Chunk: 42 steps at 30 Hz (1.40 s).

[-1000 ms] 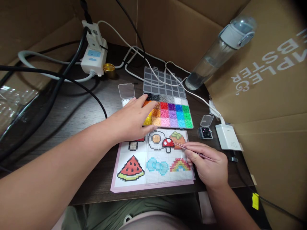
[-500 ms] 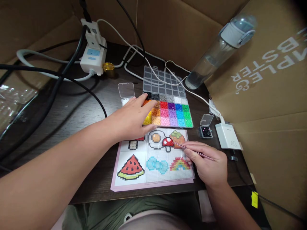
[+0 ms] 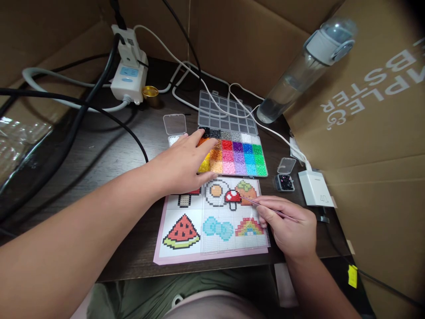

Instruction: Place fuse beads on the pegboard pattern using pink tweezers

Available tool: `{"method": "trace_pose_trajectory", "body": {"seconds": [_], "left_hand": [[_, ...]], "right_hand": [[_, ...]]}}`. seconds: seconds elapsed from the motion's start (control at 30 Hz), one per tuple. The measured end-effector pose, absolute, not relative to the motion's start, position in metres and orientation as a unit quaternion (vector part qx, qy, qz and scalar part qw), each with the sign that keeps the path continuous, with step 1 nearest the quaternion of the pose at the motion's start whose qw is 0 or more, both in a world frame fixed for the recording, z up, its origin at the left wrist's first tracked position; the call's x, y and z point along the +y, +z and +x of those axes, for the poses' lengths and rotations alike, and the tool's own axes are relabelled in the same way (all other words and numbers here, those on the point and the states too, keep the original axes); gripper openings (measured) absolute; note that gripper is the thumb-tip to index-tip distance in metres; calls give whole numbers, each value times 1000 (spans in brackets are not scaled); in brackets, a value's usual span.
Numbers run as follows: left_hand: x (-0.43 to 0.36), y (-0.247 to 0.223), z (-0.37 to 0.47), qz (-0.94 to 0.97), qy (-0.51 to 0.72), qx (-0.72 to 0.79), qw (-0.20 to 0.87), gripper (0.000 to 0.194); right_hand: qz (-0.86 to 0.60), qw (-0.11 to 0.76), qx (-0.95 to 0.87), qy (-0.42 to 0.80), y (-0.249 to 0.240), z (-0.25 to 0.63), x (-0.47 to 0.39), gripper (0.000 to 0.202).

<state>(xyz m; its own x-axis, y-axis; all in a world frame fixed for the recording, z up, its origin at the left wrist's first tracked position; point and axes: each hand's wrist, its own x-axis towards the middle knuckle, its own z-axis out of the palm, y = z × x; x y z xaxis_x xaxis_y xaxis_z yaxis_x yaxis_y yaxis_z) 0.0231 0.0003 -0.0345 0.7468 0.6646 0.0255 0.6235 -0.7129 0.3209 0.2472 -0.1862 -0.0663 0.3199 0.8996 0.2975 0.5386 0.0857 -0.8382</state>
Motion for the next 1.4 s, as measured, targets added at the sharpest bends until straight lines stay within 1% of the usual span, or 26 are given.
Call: {"method": "trace_pose_trajectory", "body": {"seconds": [0.67,1.03,1.4], "left_hand": [[0,-34,24,923,59,352,140,76],[0,-34,24,925,65,349,135,73],[0,-33,23,920,73,350,162,72]], "right_hand": [[-650,487,-551,191,-64,247,-186,17],[-655,474,-565,162,-60,245,-182,13],[-657,474,-561,167,-54,241,-180,12]]}}
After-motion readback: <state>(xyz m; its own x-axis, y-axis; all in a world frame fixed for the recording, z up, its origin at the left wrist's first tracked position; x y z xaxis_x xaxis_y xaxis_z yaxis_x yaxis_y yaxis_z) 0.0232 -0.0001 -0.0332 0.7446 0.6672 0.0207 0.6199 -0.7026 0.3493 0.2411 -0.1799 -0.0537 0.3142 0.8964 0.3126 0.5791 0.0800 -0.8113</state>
